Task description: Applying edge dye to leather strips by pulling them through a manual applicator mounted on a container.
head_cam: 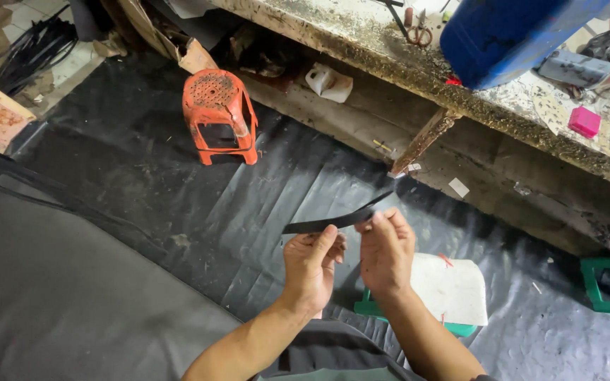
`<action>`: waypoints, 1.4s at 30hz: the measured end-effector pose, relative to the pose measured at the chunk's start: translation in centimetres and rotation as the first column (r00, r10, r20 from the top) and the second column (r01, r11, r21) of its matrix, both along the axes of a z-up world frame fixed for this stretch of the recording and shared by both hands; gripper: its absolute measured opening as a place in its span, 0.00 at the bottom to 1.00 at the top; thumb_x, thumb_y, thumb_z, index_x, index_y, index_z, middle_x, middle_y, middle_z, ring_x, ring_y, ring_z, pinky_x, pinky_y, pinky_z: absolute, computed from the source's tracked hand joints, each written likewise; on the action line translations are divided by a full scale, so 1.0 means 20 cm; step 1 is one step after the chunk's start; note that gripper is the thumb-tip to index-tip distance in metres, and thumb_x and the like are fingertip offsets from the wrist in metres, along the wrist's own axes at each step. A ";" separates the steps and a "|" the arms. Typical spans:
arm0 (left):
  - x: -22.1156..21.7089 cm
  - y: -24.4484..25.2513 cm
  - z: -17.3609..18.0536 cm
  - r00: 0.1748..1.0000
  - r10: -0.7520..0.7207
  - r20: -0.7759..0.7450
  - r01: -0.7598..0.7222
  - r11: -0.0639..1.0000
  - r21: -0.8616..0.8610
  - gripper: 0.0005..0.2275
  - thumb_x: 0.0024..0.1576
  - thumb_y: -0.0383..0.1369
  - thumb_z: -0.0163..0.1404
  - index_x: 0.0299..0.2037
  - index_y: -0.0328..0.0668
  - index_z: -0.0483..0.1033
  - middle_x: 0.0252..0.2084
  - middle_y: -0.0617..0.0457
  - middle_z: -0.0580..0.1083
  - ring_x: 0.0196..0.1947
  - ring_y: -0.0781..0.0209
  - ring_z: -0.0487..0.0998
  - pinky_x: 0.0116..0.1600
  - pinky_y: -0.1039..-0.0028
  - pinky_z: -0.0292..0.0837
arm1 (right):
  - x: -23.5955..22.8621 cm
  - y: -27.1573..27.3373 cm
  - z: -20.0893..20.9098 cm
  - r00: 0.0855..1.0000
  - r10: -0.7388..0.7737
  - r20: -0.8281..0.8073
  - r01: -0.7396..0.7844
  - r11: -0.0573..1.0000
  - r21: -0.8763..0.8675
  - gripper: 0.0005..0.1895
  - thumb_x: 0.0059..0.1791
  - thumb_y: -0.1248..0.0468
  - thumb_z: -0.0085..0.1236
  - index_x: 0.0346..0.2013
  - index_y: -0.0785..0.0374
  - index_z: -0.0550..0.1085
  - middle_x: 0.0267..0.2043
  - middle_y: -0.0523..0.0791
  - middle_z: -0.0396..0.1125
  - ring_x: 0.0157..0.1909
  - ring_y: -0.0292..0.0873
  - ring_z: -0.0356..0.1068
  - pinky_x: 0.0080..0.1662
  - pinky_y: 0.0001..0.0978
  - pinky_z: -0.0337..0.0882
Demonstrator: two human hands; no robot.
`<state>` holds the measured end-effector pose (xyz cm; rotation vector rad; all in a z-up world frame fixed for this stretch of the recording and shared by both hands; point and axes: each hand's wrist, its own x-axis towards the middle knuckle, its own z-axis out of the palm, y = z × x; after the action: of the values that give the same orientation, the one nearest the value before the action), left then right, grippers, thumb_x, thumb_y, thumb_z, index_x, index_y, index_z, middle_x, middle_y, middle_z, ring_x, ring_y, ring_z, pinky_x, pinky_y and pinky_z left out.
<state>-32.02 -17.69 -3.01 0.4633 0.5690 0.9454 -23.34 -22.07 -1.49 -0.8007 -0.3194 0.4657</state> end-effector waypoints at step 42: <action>-0.40 0.01 0.07 0.960 -0.279 0.026 0.279 0.943 -0.180 0.06 0.59 0.30 0.57 0.32 0.37 0.80 0.28 0.48 0.77 0.28 0.64 0.77 0.29 0.81 0.69 | -0.32 -0.11 0.03 0.978 -0.099 0.181 0.121 0.986 -0.114 0.05 0.53 0.69 0.55 0.33 0.59 0.70 0.29 0.42 0.68 0.34 0.33 0.65 0.42 0.23 0.63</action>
<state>-40.10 -17.42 -1.53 0.3674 0.5669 0.6154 -29.77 -24.20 -0.88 -0.9790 -0.4089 0.3134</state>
